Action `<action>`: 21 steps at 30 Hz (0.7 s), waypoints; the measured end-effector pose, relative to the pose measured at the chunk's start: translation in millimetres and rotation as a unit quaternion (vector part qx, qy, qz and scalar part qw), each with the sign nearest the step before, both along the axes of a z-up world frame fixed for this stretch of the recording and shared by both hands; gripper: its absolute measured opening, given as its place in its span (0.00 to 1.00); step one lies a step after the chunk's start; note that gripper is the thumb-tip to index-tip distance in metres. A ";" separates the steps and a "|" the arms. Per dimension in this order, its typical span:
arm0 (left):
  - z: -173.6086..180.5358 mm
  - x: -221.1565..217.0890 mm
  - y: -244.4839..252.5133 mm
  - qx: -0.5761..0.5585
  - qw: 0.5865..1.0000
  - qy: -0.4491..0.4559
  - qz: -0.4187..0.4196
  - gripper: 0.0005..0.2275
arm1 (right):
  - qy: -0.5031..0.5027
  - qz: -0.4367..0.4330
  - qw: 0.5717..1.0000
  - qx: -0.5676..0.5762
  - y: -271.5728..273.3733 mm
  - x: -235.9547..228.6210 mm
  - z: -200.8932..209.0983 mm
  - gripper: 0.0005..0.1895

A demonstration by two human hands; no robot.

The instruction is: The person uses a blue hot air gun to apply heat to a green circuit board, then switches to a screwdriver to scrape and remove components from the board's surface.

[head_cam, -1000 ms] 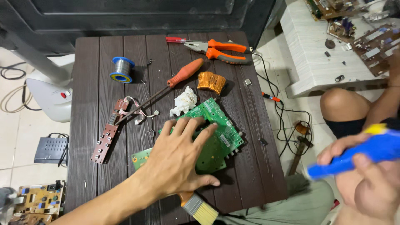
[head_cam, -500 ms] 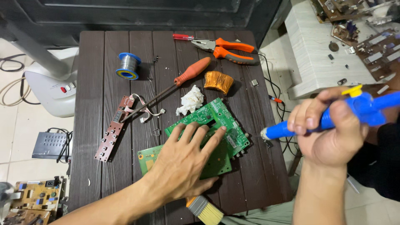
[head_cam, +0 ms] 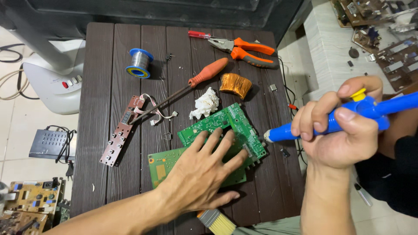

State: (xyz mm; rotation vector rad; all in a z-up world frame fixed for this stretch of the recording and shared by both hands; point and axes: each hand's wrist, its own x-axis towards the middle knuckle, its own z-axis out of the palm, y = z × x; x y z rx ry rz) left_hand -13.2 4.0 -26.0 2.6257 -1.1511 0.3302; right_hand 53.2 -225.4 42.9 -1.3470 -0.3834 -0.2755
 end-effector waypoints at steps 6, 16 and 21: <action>3.0 1.0 -4.1 0.035 0.999 -0.028 0.025 0.34 | -0.037 0.004 0.999 -0.017 10.6 0.9 -7.6 0.14; -1.7 0.6 -6.7 0.045 0.998 -0.037 0.038 0.35 | -0.042 0.008 0.999 -0.029 15.9 0.6 -5.1 0.13; -2.7 0.6 -6.8 0.051 0.997 -0.047 0.039 0.34 | -0.042 0.012 0.998 -0.034 13.2 0.1 -5.2 0.13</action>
